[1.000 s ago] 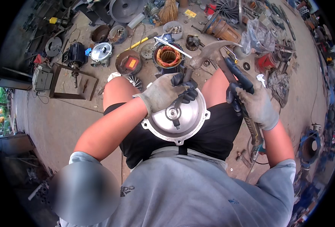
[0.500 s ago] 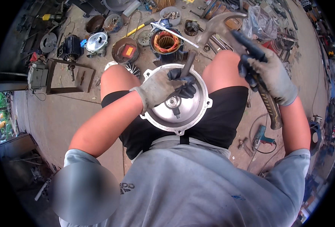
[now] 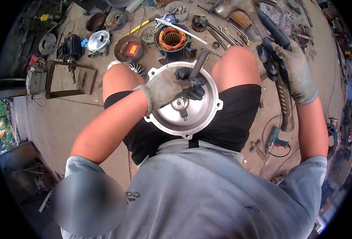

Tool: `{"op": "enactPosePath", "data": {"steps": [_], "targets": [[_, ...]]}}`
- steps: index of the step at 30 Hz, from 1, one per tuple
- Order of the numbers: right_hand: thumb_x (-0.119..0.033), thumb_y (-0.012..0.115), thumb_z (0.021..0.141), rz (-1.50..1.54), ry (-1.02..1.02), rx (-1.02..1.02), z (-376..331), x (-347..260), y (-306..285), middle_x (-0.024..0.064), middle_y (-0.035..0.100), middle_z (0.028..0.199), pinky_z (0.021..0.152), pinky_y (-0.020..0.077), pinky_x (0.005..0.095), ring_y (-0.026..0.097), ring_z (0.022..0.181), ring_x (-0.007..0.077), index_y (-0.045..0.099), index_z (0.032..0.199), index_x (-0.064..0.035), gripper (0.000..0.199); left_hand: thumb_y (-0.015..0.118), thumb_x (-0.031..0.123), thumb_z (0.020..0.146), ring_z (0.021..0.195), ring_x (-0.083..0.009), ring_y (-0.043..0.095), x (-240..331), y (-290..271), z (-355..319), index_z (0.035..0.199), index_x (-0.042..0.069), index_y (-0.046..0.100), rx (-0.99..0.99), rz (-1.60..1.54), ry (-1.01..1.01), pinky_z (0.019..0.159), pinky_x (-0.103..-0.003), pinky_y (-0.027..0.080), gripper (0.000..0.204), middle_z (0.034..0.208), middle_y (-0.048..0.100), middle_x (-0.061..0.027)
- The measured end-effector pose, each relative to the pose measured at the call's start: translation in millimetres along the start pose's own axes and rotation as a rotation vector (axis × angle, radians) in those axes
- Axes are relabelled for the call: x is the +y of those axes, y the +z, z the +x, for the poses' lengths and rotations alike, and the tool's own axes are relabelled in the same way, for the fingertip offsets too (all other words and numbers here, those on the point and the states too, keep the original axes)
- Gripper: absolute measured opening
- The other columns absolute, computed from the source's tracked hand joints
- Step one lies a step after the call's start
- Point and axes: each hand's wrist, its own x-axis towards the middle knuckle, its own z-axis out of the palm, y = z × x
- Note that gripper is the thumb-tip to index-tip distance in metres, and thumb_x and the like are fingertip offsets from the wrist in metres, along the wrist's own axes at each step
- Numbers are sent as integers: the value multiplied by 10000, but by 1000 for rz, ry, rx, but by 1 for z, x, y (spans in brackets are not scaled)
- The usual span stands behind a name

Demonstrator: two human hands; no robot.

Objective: The person works on a metallic mechanical housing, using a hammer to tap a small metal pin into place. They repeatedly adjust the pin and strike it to secure it within the housing.

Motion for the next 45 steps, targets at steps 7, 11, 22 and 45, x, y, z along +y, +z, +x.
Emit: {"op": "enactPosePath", "data": {"steps": [7, 11, 22, 45], "targets": [[-88, 470, 1103, -55, 92, -145, -1, -13, -4, 34, 685, 832, 487, 447, 213, 555, 578, 65, 474, 1616, -144, 517, 654, 69, 1040, 1032, -163, 743, 29, 6, -5, 1296, -27, 689, 40, -243, -211, 972, -323, 584, 275, 1140, 772, -99], [-117, 487, 1112, 133, -10, 222, 10, -6, -12, 35, 689, 835, 489, 453, 228, 564, 596, 68, 494, 1598, -122, 486, 655, 70, 1039, 1045, -167, 745, 14, 3, 0, 1296, -24, 687, 23, -180, -209, 976, -322, 584, 276, 1146, 772, -102], [-91, 476, 1101, 170, -51, 125, 1, 2, -11, 44, 682, 829, 535, 492, 234, 595, 611, 87, 474, 1595, -69, 494, 663, 88, 1045, 1050, -176, 746, -22, -4, 6, 1285, -23, 685, -29, 125, 102, 980, -325, 585, 265, 1142, 772, -110], [-81, 448, 1108, 26, 95, -43, -10, 1, 6, 44, 684, 838, 496, 475, 224, 570, 574, 80, 427, 1635, -121, 529, 629, 53, 1046, 1079, -214, 755, 24, 8, -9, 1291, -44, 687, 68, -182, -151, 1003, -336, 585, 271, 1186, 767, -138]]}}
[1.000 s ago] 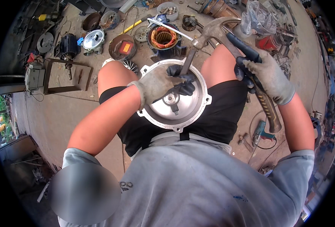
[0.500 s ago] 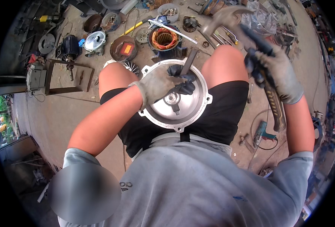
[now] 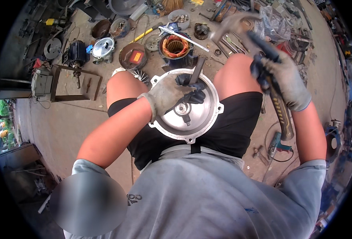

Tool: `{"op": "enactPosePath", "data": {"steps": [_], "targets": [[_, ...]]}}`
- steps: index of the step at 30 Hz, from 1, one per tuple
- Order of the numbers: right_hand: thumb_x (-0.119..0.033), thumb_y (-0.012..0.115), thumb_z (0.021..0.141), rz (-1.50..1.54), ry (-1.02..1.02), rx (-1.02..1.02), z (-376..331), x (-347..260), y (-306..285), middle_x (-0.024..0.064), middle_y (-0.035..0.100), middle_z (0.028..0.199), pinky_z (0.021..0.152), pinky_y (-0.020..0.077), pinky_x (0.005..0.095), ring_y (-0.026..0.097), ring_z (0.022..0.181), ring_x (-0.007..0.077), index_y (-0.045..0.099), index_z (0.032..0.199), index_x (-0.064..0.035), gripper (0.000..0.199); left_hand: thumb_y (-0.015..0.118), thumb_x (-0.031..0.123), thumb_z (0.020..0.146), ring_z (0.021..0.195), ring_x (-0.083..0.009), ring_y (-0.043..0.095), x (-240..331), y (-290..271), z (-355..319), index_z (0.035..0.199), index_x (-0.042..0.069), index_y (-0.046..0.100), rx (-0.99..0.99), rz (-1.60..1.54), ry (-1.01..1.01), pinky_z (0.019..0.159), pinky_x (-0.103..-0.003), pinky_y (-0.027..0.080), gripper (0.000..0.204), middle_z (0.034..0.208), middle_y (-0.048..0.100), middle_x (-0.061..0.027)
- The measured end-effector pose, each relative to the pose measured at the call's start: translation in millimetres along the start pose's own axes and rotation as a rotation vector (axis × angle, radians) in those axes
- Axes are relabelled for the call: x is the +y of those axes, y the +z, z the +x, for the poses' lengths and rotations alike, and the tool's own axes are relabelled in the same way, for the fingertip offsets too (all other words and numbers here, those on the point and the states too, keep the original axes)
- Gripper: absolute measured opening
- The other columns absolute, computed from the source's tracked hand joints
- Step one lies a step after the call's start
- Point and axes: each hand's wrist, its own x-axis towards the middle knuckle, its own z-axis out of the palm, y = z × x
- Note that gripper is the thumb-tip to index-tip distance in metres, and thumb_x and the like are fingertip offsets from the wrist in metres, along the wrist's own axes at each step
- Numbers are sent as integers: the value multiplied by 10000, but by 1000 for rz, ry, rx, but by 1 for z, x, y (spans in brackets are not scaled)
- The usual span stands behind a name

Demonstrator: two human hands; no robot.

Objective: The person works on a metallic mechanical housing, using a hammer to tap a small metal pin into place. They repeatedly adjust the pin and strike it to secure it within the housing.

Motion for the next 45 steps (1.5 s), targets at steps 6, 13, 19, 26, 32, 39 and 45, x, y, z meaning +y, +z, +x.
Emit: {"op": "enactPosePath", "data": {"steps": [6, 13, 19, 26, 32, 39, 45], "targets": [[-42, 521, 1057, -308, 60, -136, -10, -2, 8, 44, 694, 851, 526, 494, 241, 601, 637, 83, 439, 1627, -107, 580, 635, 64, 1048, 1078, -209, 754, -7, -6, 7, 1289, -40, 679, -28, 49, 41, 1007, -331, 585, 266, 1196, 763, -144], [-47, 515, 1067, -90, -86, -16, -20, -5, 8, 31, 666, 794, 500, 450, 218, 545, 578, 66, 455, 1622, -99, 561, 663, 69, 1041, 1068, -208, 757, 9, 8, -3, 1296, -44, 670, 10, -199, -31, 995, -341, 597, 278, 1195, 765, -138], [-53, 512, 1063, -56, -134, 36, -26, -3, 0, 40, 652, 791, 491, 416, 200, 509, 551, 65, 390, 1659, -99, 611, 678, -1, 997, 1076, -166, 741, 2, 11, -8, 1280, -32, 695, 128, -1, 83, 1004, -324, 590, 286, 1175, 777, -114], [-79, 563, 1060, -133, -22, 3, -28, 2, 1, 26, 698, 792, 514, 476, 241, 587, 577, 66, 662, 1242, 2, 223, 660, -8, 999, 1088, -170, 735, 4, 16, -15, 1271, -27, 705, 147, -110, 41, 1030, -323, 578, 277, 1196, 772, -109], [-96, 576, 1058, -155, -59, 27, -26, 5, 2, 13, 696, 793, 511, 487, 238, 586, 587, 59, 657, 1339, -46, 296, 621, 31, 1049, 1071, -136, 708, 12, 11, -20, 1333, -16, 685, 207, -15, 44, 987, -307, 563, 295, 1222, 762, -80], [-99, 582, 1053, -255, -57, 13, -30, 3, 5, 2, 688, 788, 524, 482, 244, 577, 597, 55, 621, 1422, -69, 372, 728, -28, 941, 1034, -112, 687, 24, 25, -27, 1295, -19, 701, 220, 369, 96, 955, -300, 558, 355, 1172, 776, -70], [-111, 599, 1050, -216, -65, 25, -34, 7, 8, -8, 680, 777, 522, 471, 245, 573, 597, 51, 613, 1469, -89, 420, 759, -106, 839, 1000, -121, 718, 29, 27, -15, 1250, -22, 710, 223, 310, 38, 943, -300, 579, 421, 1120, 797, -66]]}}
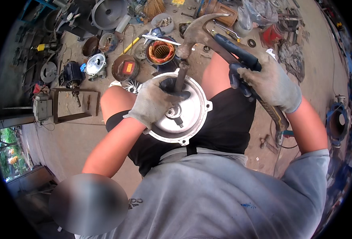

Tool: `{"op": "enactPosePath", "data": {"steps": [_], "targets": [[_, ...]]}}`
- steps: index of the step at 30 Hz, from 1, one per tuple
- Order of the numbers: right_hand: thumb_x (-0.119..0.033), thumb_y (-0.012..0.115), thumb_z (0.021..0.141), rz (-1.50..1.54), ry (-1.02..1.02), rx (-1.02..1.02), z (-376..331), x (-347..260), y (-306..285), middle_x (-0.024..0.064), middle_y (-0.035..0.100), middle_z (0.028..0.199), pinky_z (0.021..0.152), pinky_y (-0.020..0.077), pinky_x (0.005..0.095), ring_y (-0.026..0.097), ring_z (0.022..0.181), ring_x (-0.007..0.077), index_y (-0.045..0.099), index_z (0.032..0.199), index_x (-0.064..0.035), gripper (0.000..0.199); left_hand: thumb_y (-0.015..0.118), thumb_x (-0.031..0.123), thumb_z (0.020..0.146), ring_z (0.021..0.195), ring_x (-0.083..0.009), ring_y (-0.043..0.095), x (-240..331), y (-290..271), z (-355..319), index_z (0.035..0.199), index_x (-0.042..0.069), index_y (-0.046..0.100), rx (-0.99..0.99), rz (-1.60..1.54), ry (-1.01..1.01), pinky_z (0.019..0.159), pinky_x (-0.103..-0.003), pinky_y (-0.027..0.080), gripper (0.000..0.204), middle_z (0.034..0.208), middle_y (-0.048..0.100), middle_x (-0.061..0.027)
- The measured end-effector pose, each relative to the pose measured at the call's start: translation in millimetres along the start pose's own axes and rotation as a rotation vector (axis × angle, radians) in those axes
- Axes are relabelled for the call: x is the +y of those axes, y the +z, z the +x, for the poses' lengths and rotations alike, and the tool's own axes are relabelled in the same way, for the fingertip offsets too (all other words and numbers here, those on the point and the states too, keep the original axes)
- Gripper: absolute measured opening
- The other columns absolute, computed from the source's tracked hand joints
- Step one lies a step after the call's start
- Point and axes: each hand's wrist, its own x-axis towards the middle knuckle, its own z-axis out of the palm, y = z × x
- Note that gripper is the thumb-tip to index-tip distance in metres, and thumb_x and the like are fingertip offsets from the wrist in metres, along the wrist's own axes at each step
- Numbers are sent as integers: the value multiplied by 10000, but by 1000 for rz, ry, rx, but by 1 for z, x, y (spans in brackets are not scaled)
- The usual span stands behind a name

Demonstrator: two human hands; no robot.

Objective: The person works on a metallic mechanical housing, using a hammer to tap a small metal pin into place. They repeatedly adjust the pin and strike it to secure it within the housing.

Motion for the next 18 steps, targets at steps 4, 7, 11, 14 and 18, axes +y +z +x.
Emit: {"op": "enactPosePath", "data": {"steps": [4, 7, 11, 14, 18], "targets": [[-118, 606, 1053, -18, 39, 0, 1, 6, 0, -14, 672, 771, 522, 477, 242, 571, 595, 51, 615, 1462, -92, 410, 789, -96, 803, 1006, -138, 731, 1, 2, 4, 1241, -6, 719, 7, 108, 11, 941, -316, 584, 453, 1130, 800, -77], [-120, 609, 1055, -33, 62, -13, 3, 10, -3, -19, 662, 766, 526, 482, 238, 571, 595, 51, 614, 1459, -91, 405, 810, -71, 790, 1013, -154, 740, 3, 3, 2, 1245, 6, 724, 66, 233, 24, 940, -320, 580, 470, 1134, 801, -88], [-75, 593, 1050, -7, 12, -47, 4, 13, -5, 36, 702, 802, 522, 501, 251, 588, 592, 74, 603, 1419, -28, 371, 820, -34, 797, 1017, -167, 743, 3, 2, 0, 1234, 15, 734, 76, 253, 24, 943, -322, 575, 448, 1135, 802, -90], [-78, 596, 1049, -117, 45, -83, 12, 13, -7, 24, 697, 787, 520, 495, 247, 581, 589, 65, 615, 1433, -42, 386, 821, -8, 816, 998, -164, 742, 2, 3, -1, 1221, 13, 741, 59, 189, 11, 934, -322, 577, 413, 1135, 801, -89], [-92, 595, 1054, -55, 24, -134, 17, 11, -5, 14, 693, 778, 511, 501, 253, 577, 580, 62, 627, 1430, -56, 379, 825, 32, 844, 947, -147, 741, -5, 3, 3, 1185, 18, 760, 84, 373, -11, 888, -319, 587, 348, 1088, 805, -91]]}}
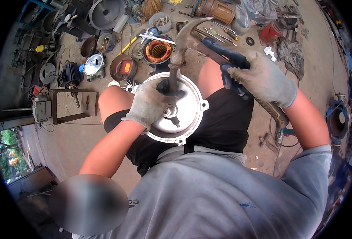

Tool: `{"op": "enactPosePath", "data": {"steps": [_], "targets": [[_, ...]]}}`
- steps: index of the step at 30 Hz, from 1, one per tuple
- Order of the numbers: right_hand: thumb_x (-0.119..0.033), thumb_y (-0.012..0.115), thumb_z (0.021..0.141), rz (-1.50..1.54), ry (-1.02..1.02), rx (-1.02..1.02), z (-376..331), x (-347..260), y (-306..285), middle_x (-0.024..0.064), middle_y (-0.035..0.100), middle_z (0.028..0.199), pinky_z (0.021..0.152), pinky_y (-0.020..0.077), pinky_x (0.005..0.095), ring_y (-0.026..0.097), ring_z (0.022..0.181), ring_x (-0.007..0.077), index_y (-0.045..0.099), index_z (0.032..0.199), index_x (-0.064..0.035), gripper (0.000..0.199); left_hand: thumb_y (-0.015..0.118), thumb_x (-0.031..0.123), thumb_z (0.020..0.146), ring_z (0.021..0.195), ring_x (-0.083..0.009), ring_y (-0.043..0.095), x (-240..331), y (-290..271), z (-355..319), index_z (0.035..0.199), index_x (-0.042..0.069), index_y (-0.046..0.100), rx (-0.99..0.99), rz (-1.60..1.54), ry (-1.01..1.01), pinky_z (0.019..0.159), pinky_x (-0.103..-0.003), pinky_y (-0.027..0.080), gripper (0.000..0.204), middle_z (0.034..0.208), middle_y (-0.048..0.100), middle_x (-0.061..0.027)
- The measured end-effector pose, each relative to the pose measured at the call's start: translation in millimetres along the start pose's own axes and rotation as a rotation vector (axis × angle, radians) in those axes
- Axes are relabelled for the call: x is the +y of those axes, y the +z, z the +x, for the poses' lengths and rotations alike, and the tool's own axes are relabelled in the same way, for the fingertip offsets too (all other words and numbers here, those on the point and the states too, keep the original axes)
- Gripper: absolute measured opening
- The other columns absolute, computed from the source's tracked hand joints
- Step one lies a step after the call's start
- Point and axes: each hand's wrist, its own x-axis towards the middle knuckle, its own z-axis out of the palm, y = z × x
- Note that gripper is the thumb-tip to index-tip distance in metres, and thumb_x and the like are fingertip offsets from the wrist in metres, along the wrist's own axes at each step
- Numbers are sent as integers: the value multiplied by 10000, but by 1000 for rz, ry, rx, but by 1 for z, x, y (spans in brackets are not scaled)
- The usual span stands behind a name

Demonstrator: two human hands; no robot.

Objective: The person works on a metallic mechanical housing, using a hammer to tap a small metal pin into place. They repeatedly adjust the pin and strike it to secure it within the housing.

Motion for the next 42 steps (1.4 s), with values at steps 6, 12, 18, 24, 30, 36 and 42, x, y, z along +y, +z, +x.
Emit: {"op": "enactPosePath", "data": {"steps": [6, 12, 18, 24, 30, 36, 42], "targets": [[-89, 588, 1049, -48, -5, -27, 7, -8, -6, 10, 699, 783, 503, 517, 259, 589, 576, 66, 660, 1331, -33, 296, 829, 75, 857, 894, -150, 743, 19, 0, -5, 1120, 36, 787, -6, -120, -173, 826, -319, 590, 270, 988, 804, -91], [-108, 548, 1053, -137, -88, -6, 8, -24, -18, -16, 670, 776, 556, 529, 242, 586, 583, 62, 532, 1585, -220, 543, 875, 254, 880, 836, -193, 726, 0, 1, -6, 1122, 51, 784, 54, 22, 4, 804, -359, 569, 329, 961, 787, -99], [-188, 551, 1098, 219, -339, 401, 13, -41, -22, 33, 672, 852, 508, 509, 249, 583, 584, 99, 473, 1594, -152, 504, 766, -50, 859, 884, -144, 748, -8, 8, 0, 1148, 17, 769, 30, -127, -26, 836, -310, 598, 297, 1006, 803, -92], [-77, 526, 1046, -120, -19, -21, 7, -30, -3, -1, 656, 772, 546, 530, 244, 603, 591, 56, 542, 1568, -171, 531, 822, 41, 835, 874, -115, 725, 2, 6, -7, 1120, 26, 785, 66, -97, -74, 834, -309, 586, 288, 1008, 806, -79], [-60, 502, 1048, -15, -191, 141, 14, -32, -13, -2, 638, 768, 538, 523, 223, 579, 590, 44, 479, 1618, -176, 582, 793, 40, 855, 901, -143, 739, 4, 2, -3, 1119, 49, 798, 44, -32, -45, 851, -319, 586, 264, 1012, 806, -90], [-94, 537, 1050, -151, -27, -64, 19, -26, -7, -8, 681, 779, 587, 562, 258, 616, 620, 59, 500, 1606, -233, 574, 817, 47, 825, 921, -199, 761, 3, 2, 1, 1120, 52, 796, 28, -16, -63, 857, -340, 587, 296, 1028, 804, -114], [-100, 490, 1085, 196, -267, 434, 21, -16, -5, 39, 695, 798, 528, 527, 246, 601, 581, 79, 631, 1420, -74, 365, 825, 62, 830, 912, -191, 755, 7, -1, -4, 1119, 54, 795, -8, -23, -71, 850, -342, 585, 290, 1024, 804, -115]]}}
